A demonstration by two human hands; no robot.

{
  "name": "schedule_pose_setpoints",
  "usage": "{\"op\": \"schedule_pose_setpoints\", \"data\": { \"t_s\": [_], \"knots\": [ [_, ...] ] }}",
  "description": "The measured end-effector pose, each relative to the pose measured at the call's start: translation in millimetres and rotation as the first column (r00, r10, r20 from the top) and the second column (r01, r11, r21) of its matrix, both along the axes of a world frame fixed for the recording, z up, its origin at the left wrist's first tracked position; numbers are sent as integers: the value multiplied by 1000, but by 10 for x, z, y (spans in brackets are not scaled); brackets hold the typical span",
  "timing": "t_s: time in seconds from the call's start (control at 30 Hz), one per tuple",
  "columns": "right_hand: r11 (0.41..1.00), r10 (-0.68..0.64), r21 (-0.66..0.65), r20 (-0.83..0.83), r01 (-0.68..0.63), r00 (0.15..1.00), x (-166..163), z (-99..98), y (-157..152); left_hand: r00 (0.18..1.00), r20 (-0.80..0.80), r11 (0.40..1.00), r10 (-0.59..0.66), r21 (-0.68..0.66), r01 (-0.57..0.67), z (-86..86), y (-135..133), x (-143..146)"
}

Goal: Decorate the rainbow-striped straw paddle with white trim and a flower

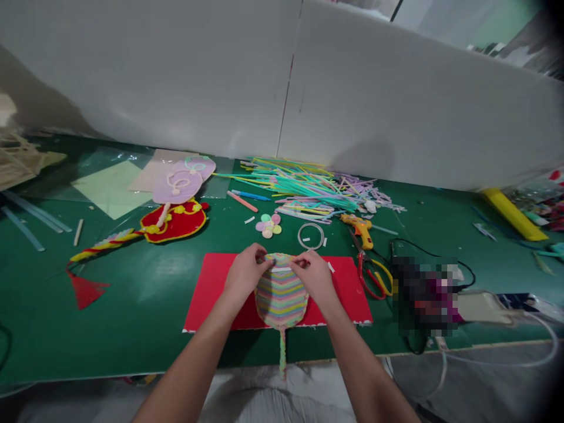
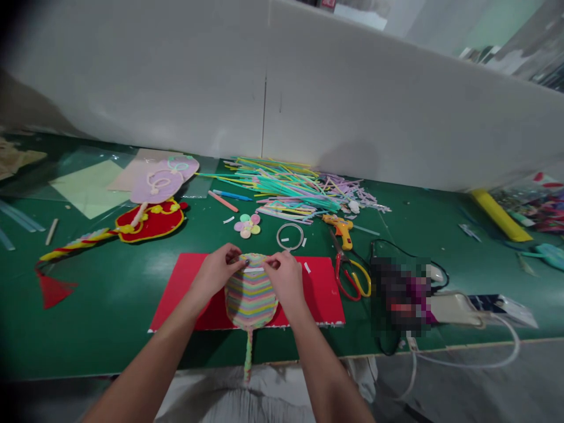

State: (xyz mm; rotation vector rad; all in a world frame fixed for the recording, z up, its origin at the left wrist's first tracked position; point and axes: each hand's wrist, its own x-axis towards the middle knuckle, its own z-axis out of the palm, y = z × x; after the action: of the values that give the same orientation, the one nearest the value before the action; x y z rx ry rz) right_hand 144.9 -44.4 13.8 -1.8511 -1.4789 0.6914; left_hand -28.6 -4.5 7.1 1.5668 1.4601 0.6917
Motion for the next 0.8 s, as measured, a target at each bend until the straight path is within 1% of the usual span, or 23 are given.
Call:
{"op": "schedule_pose_setpoints", "data": {
  "t_s": [0.2, 0.33, 0.47, 0.63, 0.8],
  "knots": [
    [999, -42, -9, 18, 42, 999, 17, -2, 25, 989, 146, 999, -15, -34, 20, -134, 60, -7],
    [997, -74, -31, -21, 73, 997, 70, -16, 46, 972, 235, 999, -8, -50, 20, -175, 79, -20],
    [995, -29, -95, -104, 19, 994, 133, -29, 54, 952, 307, 997, -16, -70, 40, -174, 82, -33],
    [979, -8, -201, -190, -31, 982, 177, -40, 63, 943, 333, 995, -30, -82, 60, -141, 78, -36],
    [970, -4, -235, -249, -57, 968, 191, -40, 81, 939, 344, 994, -30, -88, 64, -135, 73, -40]
  ]
}}
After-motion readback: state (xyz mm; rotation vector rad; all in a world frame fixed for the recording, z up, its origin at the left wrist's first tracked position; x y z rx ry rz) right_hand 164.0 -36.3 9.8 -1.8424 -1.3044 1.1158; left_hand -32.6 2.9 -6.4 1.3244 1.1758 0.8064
